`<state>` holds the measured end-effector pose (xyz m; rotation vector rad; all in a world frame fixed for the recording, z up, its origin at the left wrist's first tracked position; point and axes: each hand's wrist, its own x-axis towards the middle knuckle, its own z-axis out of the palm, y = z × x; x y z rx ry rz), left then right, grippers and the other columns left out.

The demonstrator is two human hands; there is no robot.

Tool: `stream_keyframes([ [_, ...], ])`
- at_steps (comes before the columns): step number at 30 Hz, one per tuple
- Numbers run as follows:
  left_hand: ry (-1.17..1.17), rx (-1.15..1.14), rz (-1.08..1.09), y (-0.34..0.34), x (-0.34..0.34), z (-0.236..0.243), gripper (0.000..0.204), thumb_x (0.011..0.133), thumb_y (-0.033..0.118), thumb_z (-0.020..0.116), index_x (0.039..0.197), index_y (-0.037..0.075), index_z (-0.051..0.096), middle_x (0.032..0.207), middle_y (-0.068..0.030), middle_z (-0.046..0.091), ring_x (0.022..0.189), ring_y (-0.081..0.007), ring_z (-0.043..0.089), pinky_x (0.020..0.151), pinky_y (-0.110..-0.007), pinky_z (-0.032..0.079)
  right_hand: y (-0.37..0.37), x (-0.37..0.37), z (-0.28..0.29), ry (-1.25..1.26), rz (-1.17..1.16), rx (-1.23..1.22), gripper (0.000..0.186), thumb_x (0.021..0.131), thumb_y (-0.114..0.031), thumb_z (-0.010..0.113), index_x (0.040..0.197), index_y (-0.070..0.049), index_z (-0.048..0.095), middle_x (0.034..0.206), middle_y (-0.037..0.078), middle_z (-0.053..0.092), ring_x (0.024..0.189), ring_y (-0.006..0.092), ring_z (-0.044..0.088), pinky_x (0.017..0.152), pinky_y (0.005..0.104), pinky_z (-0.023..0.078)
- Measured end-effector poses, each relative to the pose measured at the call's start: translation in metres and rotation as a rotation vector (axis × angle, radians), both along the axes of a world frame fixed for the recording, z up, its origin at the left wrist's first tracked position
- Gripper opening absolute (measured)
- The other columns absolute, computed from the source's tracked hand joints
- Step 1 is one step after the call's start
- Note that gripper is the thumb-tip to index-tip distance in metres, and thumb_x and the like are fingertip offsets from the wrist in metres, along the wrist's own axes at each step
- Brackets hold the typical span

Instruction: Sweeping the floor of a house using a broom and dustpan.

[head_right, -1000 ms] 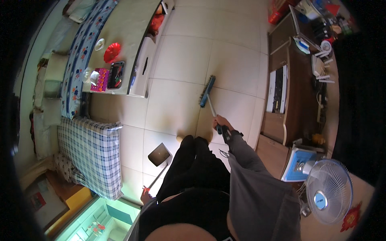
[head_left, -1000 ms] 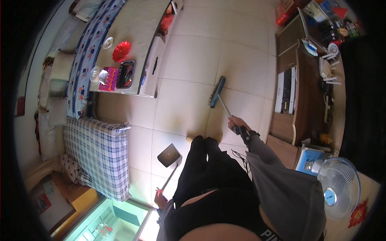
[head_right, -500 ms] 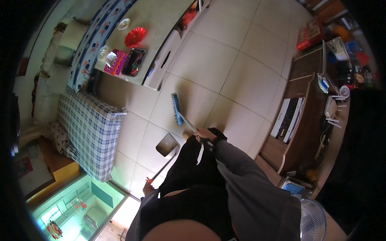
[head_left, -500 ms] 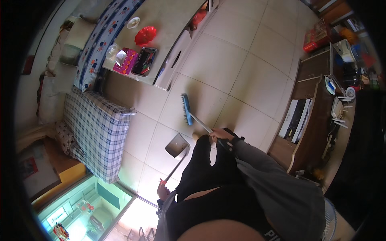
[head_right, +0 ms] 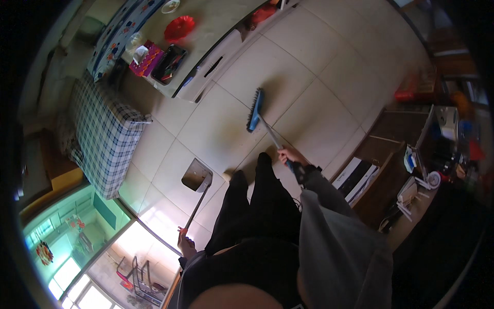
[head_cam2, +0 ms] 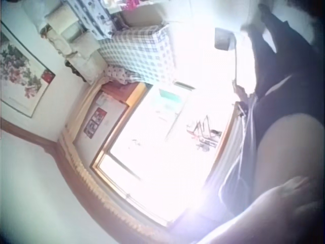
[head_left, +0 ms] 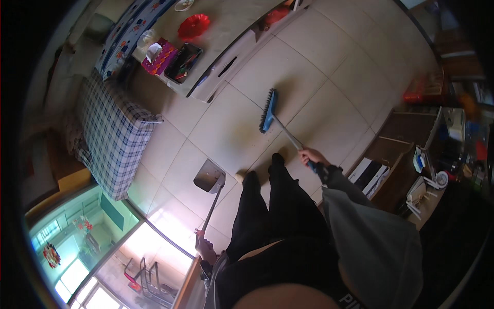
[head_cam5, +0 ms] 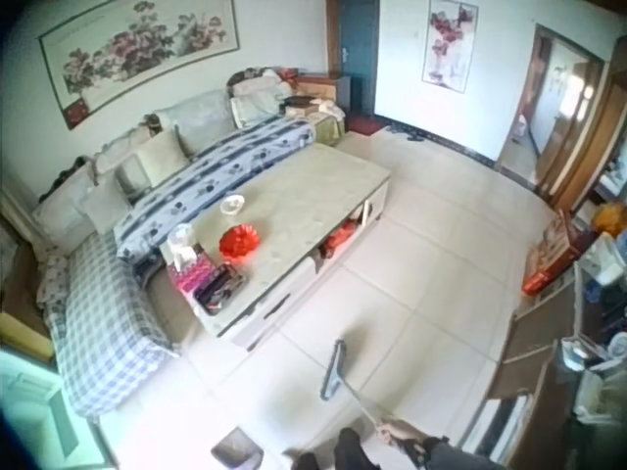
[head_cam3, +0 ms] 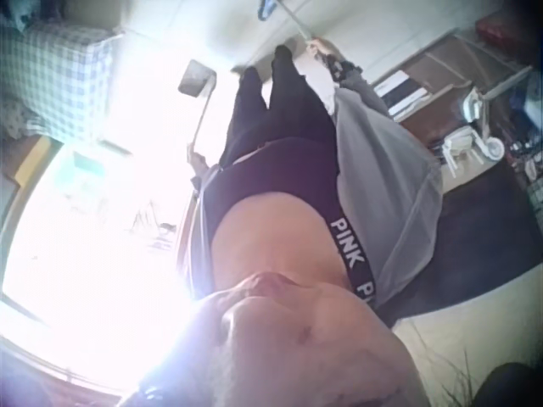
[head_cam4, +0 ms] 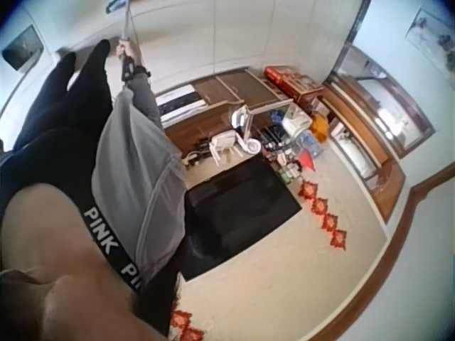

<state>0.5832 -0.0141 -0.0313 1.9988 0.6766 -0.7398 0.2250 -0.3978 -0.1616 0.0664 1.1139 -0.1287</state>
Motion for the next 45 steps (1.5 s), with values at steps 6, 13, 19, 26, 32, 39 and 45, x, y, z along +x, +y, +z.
stream_keyframes([
  [6, 0.066, -0.083, 0.061, 0.020, -0.031, -0.001, 0.013, 0.075, 0.015, 0.058, 0.088, 0.012, 0.059, 0.048, 0.0064, 0.033, 0.034, -0.0029, 0.030, 0.029, -0.017, 0.027, 0.076, 0.034, 0.039, -0.057, 0.316, -0.224, 0.029, 0.079, -0.007, 0.049, 0.107, -0.010, 0.039, 0.061, 0.001, 0.038, 0.042, 0.0041, 0.034, 0.037, 0.0177, 0.031],
  [13, 0.080, -0.138, 0.098, 0.066, -0.046, -0.032, 0.013, 0.079, 0.015, 0.053, 0.091, 0.012, 0.057, 0.048, 0.0046, 0.035, 0.033, -0.0049, 0.033, 0.028, -0.018, 0.027, 0.101, 0.060, -0.012, -0.239, 0.505, -0.042, 0.019, 0.081, -0.005, 0.047, 0.098, -0.005, 0.039, 0.058, 0.000, 0.037, 0.042, 0.0039, 0.034, 0.035, 0.0182, 0.030],
  [19, 0.087, -0.126, 0.031, 0.108, -0.056, -0.051, 0.015, 0.080, 0.016, 0.051, 0.093, 0.011, 0.056, 0.047, 0.0041, 0.035, 0.032, -0.0054, 0.032, 0.027, -0.019, 0.026, 0.052, -0.021, -0.016, -0.015, 0.568, -0.211, 0.012, 0.078, -0.005, 0.050, 0.083, -0.005, 0.039, 0.054, 0.000, 0.037, 0.040, 0.0046, 0.036, 0.032, 0.0195, 0.027],
  [26, 0.065, -0.191, -0.034, 0.140, -0.069, -0.059, 0.015, 0.081, 0.015, 0.049, 0.093, 0.010, 0.056, 0.045, 0.0042, 0.034, 0.031, -0.0053, 0.030, 0.026, -0.020, 0.025, -0.001, -0.054, -0.006, 0.083, 0.892, -0.985, 0.015, 0.077, -0.013, 0.049, 0.065, -0.006, 0.045, 0.048, -0.001, 0.041, 0.037, 0.0055, 0.038, 0.033, 0.0212, 0.028],
  [32, 0.027, -0.186, -0.071, 0.139, -0.085, -0.056, 0.009, 0.079, 0.014, 0.050, 0.082, 0.009, 0.056, 0.044, 0.0055, 0.031, 0.030, -0.0024, 0.027, 0.026, -0.018, 0.023, 0.047, -0.038, 0.009, 0.134, 0.528, -0.576, 0.005, 0.078, -0.006, 0.048, 0.074, -0.005, 0.044, 0.054, 0.001, 0.041, 0.041, 0.0066, 0.041, 0.035, 0.0202, 0.033],
  [39, 0.016, -0.123, -0.016, 0.112, -0.107, -0.048, 0.009, 0.078, 0.015, 0.050, 0.081, 0.009, 0.056, 0.045, 0.0050, 0.031, 0.030, -0.0034, 0.028, 0.026, -0.019, 0.023, 0.150, -0.008, 0.023, -0.086, 0.634, -0.495, 0.030, 0.077, -0.002, 0.049, 0.106, -0.004, 0.040, 0.061, 0.003, 0.047, 0.043, 0.0061, 0.043, 0.039, 0.0192, 0.036],
  [45, 0.013, -0.020, -0.050, 0.058, -0.141, -0.033, 0.011, 0.078, 0.016, 0.050, 0.085, 0.010, 0.057, 0.046, 0.0054, 0.032, 0.031, -0.0030, 0.028, 0.027, -0.018, 0.024, 0.095, -0.050, -0.044, -0.113, 0.558, -0.106, 0.045, 0.076, 0.004, 0.049, 0.117, -0.001, 0.033, 0.071, 0.012, 0.050, 0.047, 0.0051, 0.042, 0.039, 0.0175, 0.033],
])
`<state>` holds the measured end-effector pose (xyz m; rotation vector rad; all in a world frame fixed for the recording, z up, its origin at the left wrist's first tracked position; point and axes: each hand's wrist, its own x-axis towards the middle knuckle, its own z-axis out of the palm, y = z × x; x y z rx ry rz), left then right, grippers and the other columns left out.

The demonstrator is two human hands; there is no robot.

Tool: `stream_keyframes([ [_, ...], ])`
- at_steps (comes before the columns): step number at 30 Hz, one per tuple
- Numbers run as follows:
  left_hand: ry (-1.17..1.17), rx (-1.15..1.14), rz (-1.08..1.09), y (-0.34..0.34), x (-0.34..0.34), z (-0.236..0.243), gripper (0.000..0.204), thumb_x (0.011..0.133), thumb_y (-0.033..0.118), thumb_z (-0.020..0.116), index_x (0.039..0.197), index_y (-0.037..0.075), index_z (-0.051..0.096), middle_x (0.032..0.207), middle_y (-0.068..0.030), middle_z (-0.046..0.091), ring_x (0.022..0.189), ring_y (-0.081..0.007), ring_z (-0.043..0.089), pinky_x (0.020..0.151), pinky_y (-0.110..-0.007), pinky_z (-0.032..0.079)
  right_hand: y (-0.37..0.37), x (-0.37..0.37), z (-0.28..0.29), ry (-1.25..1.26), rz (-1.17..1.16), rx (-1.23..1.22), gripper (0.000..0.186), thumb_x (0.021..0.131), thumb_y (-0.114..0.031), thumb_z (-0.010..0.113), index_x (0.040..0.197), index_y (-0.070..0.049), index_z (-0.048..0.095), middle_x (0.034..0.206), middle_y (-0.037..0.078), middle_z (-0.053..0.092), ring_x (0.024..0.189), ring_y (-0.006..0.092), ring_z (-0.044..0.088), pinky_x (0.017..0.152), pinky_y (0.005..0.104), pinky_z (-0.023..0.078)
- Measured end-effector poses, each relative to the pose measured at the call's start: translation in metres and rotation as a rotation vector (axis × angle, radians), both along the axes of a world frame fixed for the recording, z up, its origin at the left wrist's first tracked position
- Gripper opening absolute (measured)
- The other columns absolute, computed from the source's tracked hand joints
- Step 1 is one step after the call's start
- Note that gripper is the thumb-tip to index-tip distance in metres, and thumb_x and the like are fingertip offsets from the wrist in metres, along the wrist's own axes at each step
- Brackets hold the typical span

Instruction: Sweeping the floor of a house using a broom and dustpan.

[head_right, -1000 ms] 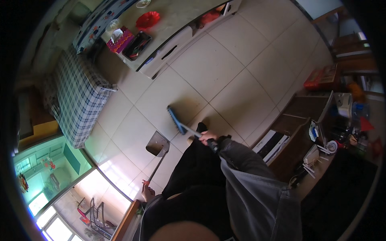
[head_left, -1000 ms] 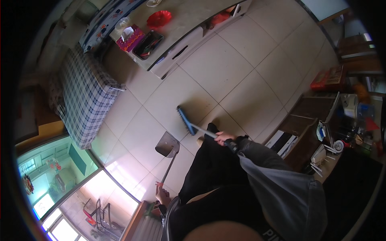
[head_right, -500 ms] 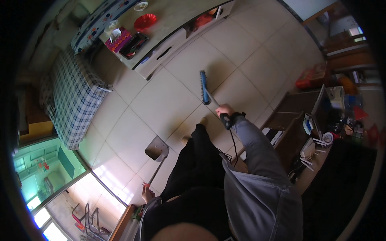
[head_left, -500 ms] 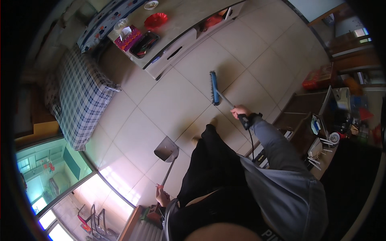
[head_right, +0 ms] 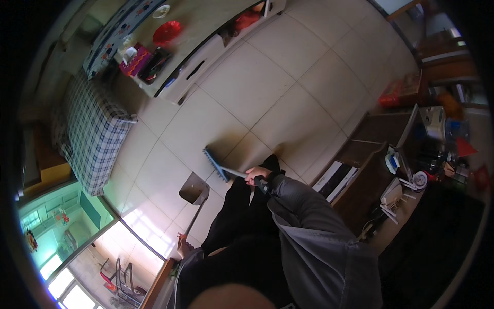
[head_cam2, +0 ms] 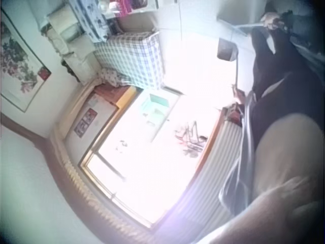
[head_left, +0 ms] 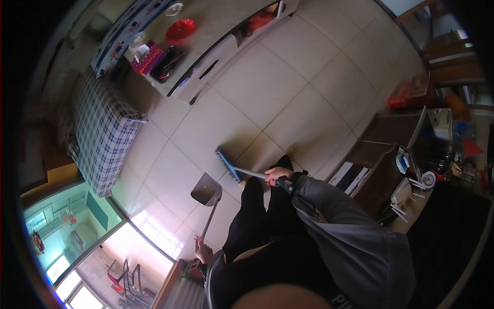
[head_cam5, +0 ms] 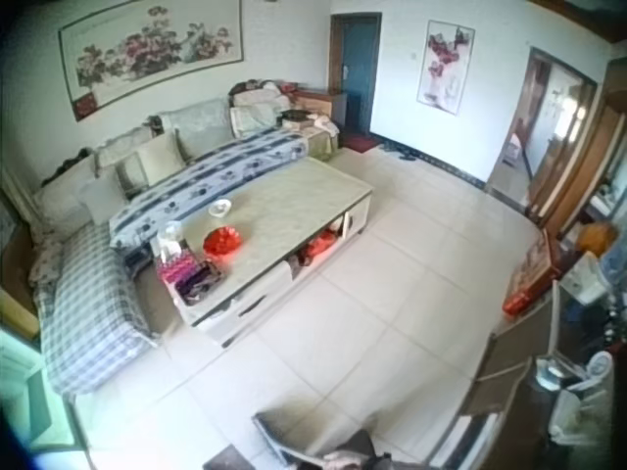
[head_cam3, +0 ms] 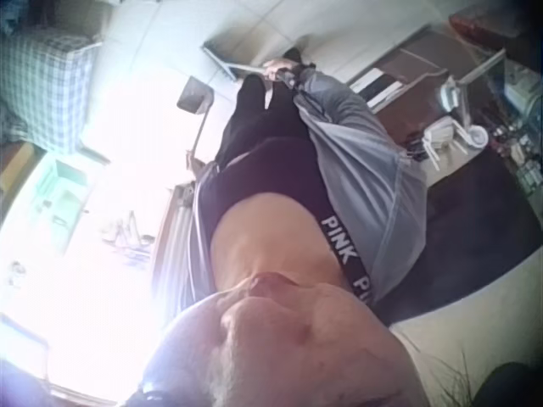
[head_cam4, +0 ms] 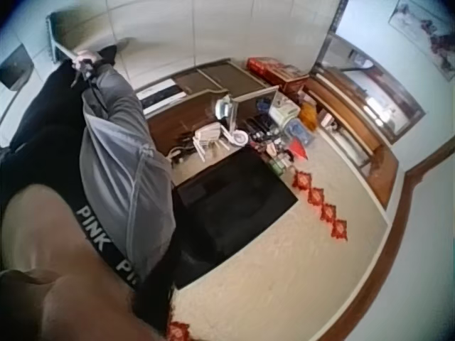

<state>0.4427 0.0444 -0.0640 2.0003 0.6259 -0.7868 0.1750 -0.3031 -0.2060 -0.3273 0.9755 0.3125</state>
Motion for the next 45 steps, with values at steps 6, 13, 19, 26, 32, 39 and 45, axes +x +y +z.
stream_keyframes([
  [6, -0.042, 0.003, 0.027, -0.068, -0.054, 0.014, 0.011, 0.079, 0.015, 0.050, 0.085, 0.011, 0.057, 0.046, 0.0059, 0.030, 0.031, -0.0027, 0.027, 0.026, -0.017, 0.022, -0.165, -0.172, -0.019, -0.006, -0.139, -0.115, 0.015, 0.073, -0.003, 0.055, 0.081, 0.006, 0.047, 0.067, 0.014, 0.053, 0.050, 0.0087, 0.048, 0.041, 0.0192, 0.037],
  [13, -0.043, 0.031, 0.060, -0.138, -0.095, 0.028, 0.011, 0.078, 0.014, 0.051, 0.086, 0.011, 0.058, 0.046, 0.0056, 0.030, 0.031, -0.0023, 0.026, 0.027, -0.017, 0.021, -0.335, -0.253, 0.040, 0.087, 0.218, -0.696, 0.007, 0.073, -0.004, 0.053, 0.077, 0.001, 0.048, 0.058, 0.005, 0.048, 0.042, 0.0055, 0.040, 0.036, 0.0181, 0.031],
  [19, -0.013, 0.007, 0.030, -0.194, -0.102, 0.022, 0.014, 0.076, 0.013, 0.053, 0.088, 0.010, 0.059, 0.046, 0.0063, 0.032, 0.032, -0.0017, 0.027, 0.027, -0.016, 0.023, -0.334, -0.225, 0.043, 0.169, -0.037, -0.694, 0.009, 0.072, -0.006, 0.054, 0.069, 0.000, 0.047, 0.053, 0.006, 0.050, 0.043, 0.0089, 0.046, 0.038, 0.0222, 0.035],
  [26, 0.044, 0.009, -0.118, -0.273, -0.082, 0.002, 0.018, 0.074, 0.015, 0.057, 0.091, 0.010, 0.059, 0.045, 0.0070, 0.031, 0.032, -0.0017, 0.028, 0.027, -0.016, 0.024, -0.268, -0.113, 0.052, -0.113, -0.323, -0.311, 0.011, 0.075, -0.004, 0.052, 0.076, -0.003, 0.042, 0.054, 0.003, 0.044, 0.041, 0.0081, 0.042, 0.034, 0.0229, 0.032],
  [32, 0.065, 0.009, -0.248, -0.354, -0.040, -0.013, 0.020, 0.073, 0.015, 0.058, 0.092, 0.011, 0.058, 0.044, 0.0071, 0.030, 0.031, -0.0020, 0.027, 0.028, -0.016, 0.024, -0.335, -0.061, 0.029, -0.061, -0.304, -0.064, 0.012, 0.079, -0.006, 0.050, 0.090, -0.003, 0.044, 0.063, 0.003, 0.046, 0.046, 0.0043, 0.039, 0.038, 0.0182, 0.031],
  [39, 0.048, -0.009, -0.330, -0.434, -0.008, -0.013, 0.021, 0.076, 0.015, 0.056, 0.095, 0.009, 0.056, 0.043, 0.0065, 0.029, 0.030, -0.0032, 0.027, 0.027, -0.018, 0.022, -0.422, -0.203, 0.024, 0.111, 0.169, -0.997, 0.010, 0.065, -0.014, 0.052, 0.069, -0.005, 0.055, 0.057, 0.007, 0.051, 0.052, 0.0169, 0.052, 0.052, 0.0272, 0.043],
  [45, 0.017, -0.014, -0.406, -0.489, -0.015, -0.008, 0.020, 0.078, 0.017, 0.054, 0.096, 0.010, 0.056, 0.043, 0.0063, 0.030, 0.030, -0.0033, 0.028, 0.027, -0.018, 0.021, -0.455, -0.208, 0.054, 0.125, -0.920, 0.011, 0.008, 0.083, -0.005, 0.039, 0.079, 0.000, 0.045, 0.068, 0.015, 0.046, 0.049, 0.0105, 0.041, 0.041, 0.0196, 0.033],
])
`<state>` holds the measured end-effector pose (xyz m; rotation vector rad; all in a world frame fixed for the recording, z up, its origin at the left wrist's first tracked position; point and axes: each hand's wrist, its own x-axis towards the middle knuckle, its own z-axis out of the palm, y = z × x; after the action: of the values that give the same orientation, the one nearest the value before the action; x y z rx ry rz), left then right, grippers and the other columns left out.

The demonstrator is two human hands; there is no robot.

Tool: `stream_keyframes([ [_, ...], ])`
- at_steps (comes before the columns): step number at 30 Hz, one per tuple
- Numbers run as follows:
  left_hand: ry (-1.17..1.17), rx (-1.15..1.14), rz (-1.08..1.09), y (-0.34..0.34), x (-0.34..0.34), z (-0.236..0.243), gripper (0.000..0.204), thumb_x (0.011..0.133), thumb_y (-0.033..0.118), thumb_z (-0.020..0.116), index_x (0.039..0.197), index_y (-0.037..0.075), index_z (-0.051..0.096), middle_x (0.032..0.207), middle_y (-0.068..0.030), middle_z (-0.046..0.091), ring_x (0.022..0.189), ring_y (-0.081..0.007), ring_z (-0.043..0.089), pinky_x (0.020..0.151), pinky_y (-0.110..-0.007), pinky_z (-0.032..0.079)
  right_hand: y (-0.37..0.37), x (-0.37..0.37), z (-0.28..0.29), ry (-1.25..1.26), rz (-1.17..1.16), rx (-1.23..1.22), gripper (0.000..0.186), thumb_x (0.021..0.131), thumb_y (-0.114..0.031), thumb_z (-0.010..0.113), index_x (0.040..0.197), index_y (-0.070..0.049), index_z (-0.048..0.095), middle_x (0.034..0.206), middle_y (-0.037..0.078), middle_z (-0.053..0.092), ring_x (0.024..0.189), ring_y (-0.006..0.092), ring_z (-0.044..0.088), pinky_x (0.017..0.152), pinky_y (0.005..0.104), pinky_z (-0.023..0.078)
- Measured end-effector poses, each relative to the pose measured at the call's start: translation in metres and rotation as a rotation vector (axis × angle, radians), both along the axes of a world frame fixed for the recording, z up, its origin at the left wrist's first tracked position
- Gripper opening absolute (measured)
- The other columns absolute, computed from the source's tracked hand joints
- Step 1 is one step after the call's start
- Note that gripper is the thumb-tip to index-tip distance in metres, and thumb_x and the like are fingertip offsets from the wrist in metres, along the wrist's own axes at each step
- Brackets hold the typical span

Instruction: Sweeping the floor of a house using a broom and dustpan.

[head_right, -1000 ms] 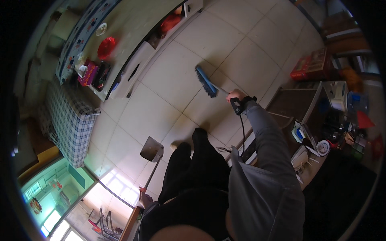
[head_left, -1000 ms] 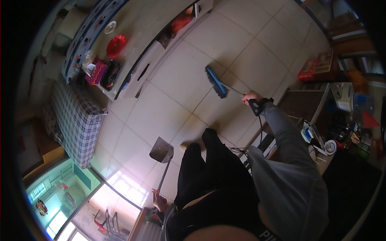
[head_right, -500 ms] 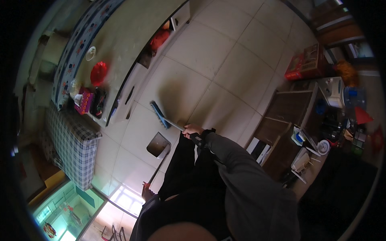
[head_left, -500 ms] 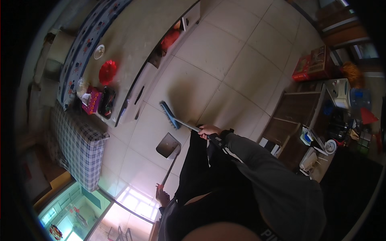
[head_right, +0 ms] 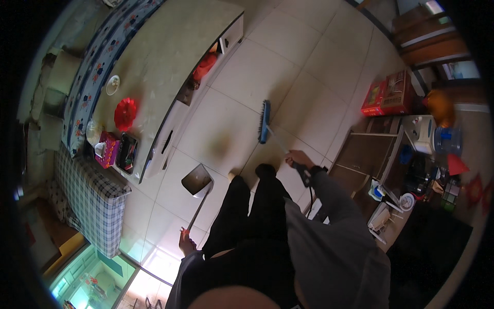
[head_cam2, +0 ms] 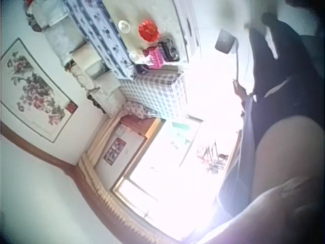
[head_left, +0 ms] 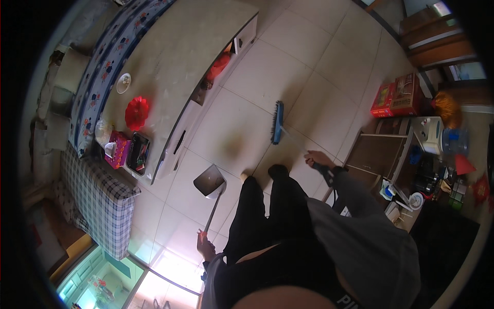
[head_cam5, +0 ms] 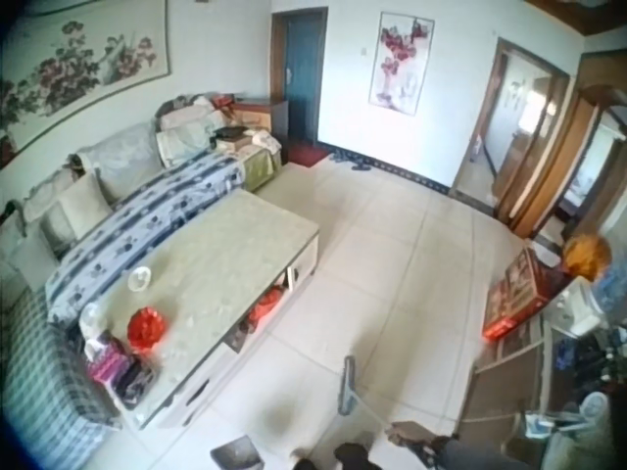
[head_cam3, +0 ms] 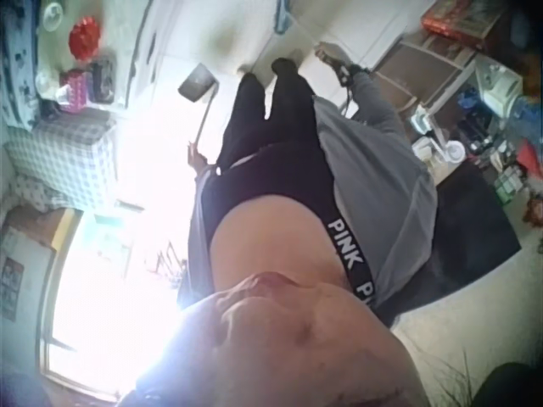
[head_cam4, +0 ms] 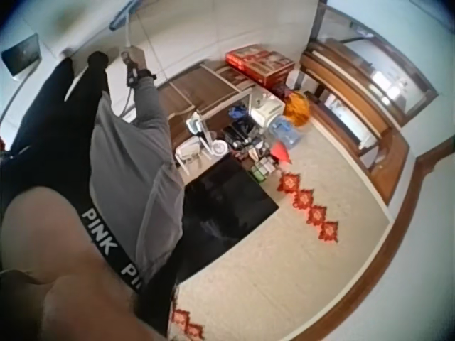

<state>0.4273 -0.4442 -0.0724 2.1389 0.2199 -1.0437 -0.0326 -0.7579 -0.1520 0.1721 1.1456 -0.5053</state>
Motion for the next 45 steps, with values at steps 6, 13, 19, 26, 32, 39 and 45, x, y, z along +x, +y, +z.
stream_keyframes([
  [6, 0.024, 0.077, 0.084, -0.042, -0.045, 0.012, 0.027, 0.076, 0.019, 0.057, 0.101, 0.010, 0.055, 0.044, 0.0064, 0.029, 0.030, -0.0033, 0.027, 0.028, -0.018, 0.021, -0.030, 0.086, 0.003, -0.142, 0.405, -0.327, 0.007, 0.080, -0.006, 0.050, 0.079, -0.006, 0.042, 0.055, 0.000, 0.038, 0.041, 0.0069, 0.034, 0.037, 0.0228, 0.027],
  [13, -0.071, 0.067, 0.211, -0.090, -0.149, 0.045, 0.033, 0.076, 0.020, 0.058, 0.107, 0.009, 0.053, 0.044, 0.0074, 0.029, 0.033, -0.0017, 0.027, 0.029, -0.017, 0.021, -0.185, 0.158, -0.074, -0.414, 0.471, 0.027, 0.010, 0.079, -0.001, 0.047, 0.079, -0.007, 0.039, 0.064, 0.003, 0.039, 0.047, 0.0047, 0.036, 0.037, 0.0161, 0.031],
  [19, -0.063, 0.026, 0.316, -0.111, -0.213, 0.049, 0.025, 0.078, 0.017, 0.055, 0.101, 0.009, 0.055, 0.043, 0.0074, 0.029, 0.031, -0.0014, 0.025, 0.028, -0.017, 0.020, -0.261, 0.015, -0.097, -0.480, 0.255, -0.054, 0.012, 0.080, -0.003, 0.047, 0.074, -0.006, 0.038, 0.060, 0.002, 0.038, 0.045, 0.0060, 0.035, 0.036, 0.0164, 0.030],
  [26, 0.007, 0.056, 0.306, -0.125, -0.224, 0.035, 0.019, 0.075, 0.015, 0.057, 0.093, 0.009, 0.057, 0.043, 0.0072, 0.029, 0.031, -0.0019, 0.026, 0.028, -0.017, 0.020, -0.215, -0.150, -0.071, -0.396, -0.153, 0.327, 0.007, 0.082, -0.011, 0.050, 0.079, -0.005, 0.050, 0.063, 0.002, 0.044, 0.045, 0.0035, 0.037, 0.038, 0.0143, 0.034],
  [32, 0.041, -0.004, 0.272, -0.111, -0.214, 0.015, 0.018, 0.073, 0.017, 0.059, 0.090, 0.009, 0.058, 0.043, 0.0069, 0.031, 0.031, -0.0022, 0.027, 0.028, -0.017, 0.021, -0.138, -0.157, -0.044, -0.434, -0.330, 0.368, 0.010, 0.082, -0.013, 0.050, 0.078, -0.004, 0.052, 0.066, 0.003, 0.047, 0.048, 0.0047, 0.040, 0.040, 0.0150, 0.035],
  [39, 0.051, -0.038, 0.183, -0.095, -0.195, 0.010, 0.020, 0.074, 0.017, 0.058, 0.091, 0.008, 0.058, 0.043, 0.0072, 0.030, 0.031, -0.0021, 0.027, 0.028, -0.017, 0.021, -0.047, -0.045, 0.001, -0.124, 0.320, -0.163, 0.014, 0.081, -0.004, 0.047, 0.094, -0.007, 0.044, 0.060, 0.002, 0.039, 0.044, 0.0042, 0.035, 0.039, 0.0173, 0.028],
  [45, 0.037, -0.055, 0.078, -0.080, -0.180, 0.013, 0.024, 0.076, 0.020, 0.057, 0.096, 0.008, 0.056, 0.043, 0.0073, 0.030, 0.031, -0.0021, 0.028, 0.028, -0.017, 0.021, -0.045, -0.068, -0.019, -0.057, 0.598, -0.014, 0.008, 0.077, -0.006, 0.051, 0.083, -0.007, 0.045, 0.059, 0.001, 0.042, 0.046, 0.0059, 0.040, 0.038, 0.0187, 0.032],
])
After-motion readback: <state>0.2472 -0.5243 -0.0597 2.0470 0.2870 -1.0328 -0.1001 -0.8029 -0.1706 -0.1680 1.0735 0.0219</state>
